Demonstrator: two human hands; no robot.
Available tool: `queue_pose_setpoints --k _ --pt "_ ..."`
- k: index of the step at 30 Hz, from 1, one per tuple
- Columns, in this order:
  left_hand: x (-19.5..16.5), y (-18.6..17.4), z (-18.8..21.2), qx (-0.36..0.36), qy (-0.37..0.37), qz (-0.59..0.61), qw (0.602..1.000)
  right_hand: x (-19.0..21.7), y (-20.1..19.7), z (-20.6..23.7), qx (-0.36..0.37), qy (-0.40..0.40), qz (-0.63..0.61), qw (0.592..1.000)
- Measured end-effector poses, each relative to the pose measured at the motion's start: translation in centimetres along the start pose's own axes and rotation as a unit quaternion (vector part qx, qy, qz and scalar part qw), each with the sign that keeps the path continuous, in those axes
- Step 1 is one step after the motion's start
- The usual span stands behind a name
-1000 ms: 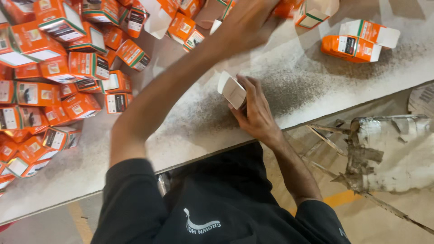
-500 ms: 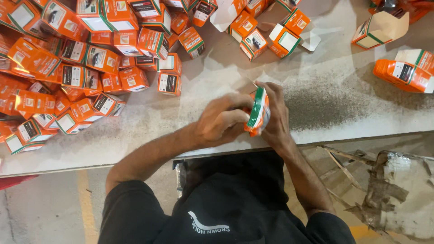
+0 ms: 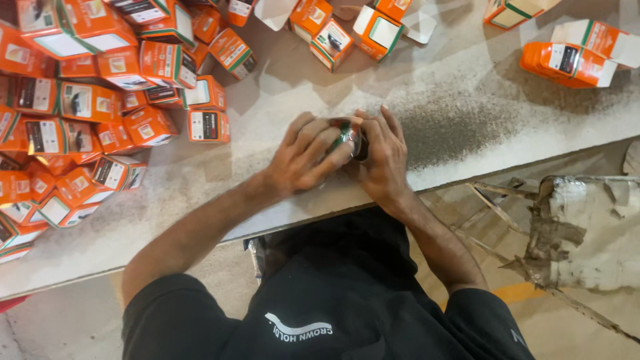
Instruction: The person picks up flat, folded cardboard cartons one at a time from a pile on the table, unfolds and opens them by hand, presses the flaps into shape, and places the opened boxes back onto the table with the other finished boxes.
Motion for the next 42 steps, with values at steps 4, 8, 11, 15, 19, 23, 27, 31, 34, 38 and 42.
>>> queue_pose_setpoints --k 4,8,11,15,19,23,27,31,34,38,42 --pt "0.1 1.7 0.1 0.065 -0.053 -0.005 0.996 -0.1 -0.2 0.0 0.019 -0.011 0.001 1.000" --pt "1.5 2.2 0.2 0.071 -0.167 0.064 0.981 -0.9 -0.1 0.6 0.032 0.014 -0.023 0.999" --pt "4.0 4.0 1.0 0.108 -0.311 0.183 0.926 -1.3 -0.1 0.9 0.028 0.011 -0.007 1.000" --pt "5.9 8.9 4.4 0.218 -0.520 0.380 0.733 -1.7 0.1 1.1 0.024 0.011 0.002 1.000" --pt "5.7 10.3 3.5 0.172 -0.494 0.496 0.693 -2.0 -0.1 1.3 -0.005 0.029 -0.029 0.999" --pt "5.5 9.2 2.2 0.112 -0.436 0.431 0.782 -1.3 -0.6 1.5 -0.031 0.014 -0.061 0.998" --pt "5.0 9.0 2.1 0.165 -0.430 0.449 0.766 0.5 -0.2 1.3 0.021 -0.026 0.007 0.999" --pt "4.7 8.4 2.8 0.197 -0.427 0.662 0.584 1.5 0.0 0.6 0.028 -0.031 0.043 0.998" --pt "5.6 8.5 3.6 0.187 -0.443 0.670 0.565 1.9 0.2 0.4 0.024 -0.031 0.076 0.996" --pt "5.8 10.4 5.3 0.182 -0.504 0.607 0.587 1.8 0.2 0.7 0.011 -0.034 0.081 0.996" --pt "6.0 8.3 3.7 0.152 -0.415 0.455 0.773 1.3 0.1 1.0 -0.002 -0.034 0.039 0.999"
Point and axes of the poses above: each hand's wrist, its own z-axis away from the middle knuckle, its own y-axis out of the palm, x = y × z, the point moved 10 cm from there along -z, towards the middle knuckle, and after that the axes turned 11 degrees about -z, right-handed, at the moved point
